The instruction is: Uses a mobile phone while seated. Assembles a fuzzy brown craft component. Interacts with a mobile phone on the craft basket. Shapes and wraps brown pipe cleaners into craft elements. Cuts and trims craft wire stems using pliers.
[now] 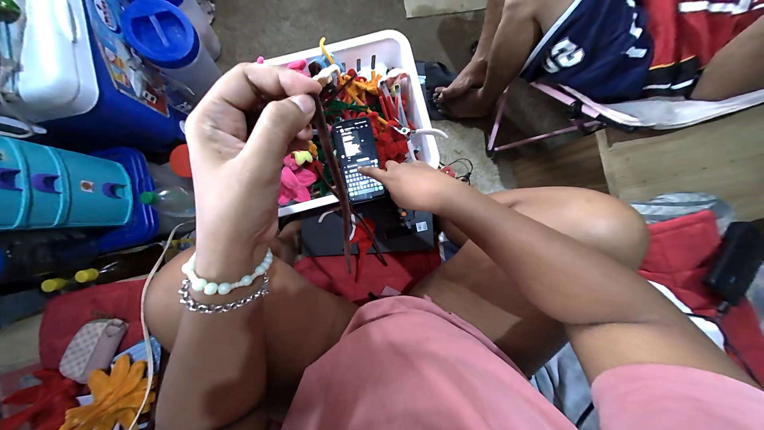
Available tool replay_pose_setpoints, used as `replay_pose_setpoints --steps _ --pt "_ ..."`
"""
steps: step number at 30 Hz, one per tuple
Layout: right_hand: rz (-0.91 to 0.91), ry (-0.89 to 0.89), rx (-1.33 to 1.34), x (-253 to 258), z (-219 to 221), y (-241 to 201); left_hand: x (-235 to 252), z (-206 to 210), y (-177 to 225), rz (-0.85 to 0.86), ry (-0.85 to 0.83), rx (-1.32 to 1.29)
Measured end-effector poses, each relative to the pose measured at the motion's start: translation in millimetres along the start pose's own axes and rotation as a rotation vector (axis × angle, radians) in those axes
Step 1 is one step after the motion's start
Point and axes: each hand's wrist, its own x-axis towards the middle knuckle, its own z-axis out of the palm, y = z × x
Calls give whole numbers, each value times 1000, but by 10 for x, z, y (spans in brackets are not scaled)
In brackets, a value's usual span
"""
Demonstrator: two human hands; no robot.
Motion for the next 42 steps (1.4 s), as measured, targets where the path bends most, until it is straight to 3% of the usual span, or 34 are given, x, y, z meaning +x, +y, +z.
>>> replay_pose_setpoints --steps 7,42 --pt "24 26 37 -65 -70 46 -8 -4 14 0 4 3" --pt "-11 -168 0 -262 35 131 12 5 -3 -8 7 11"
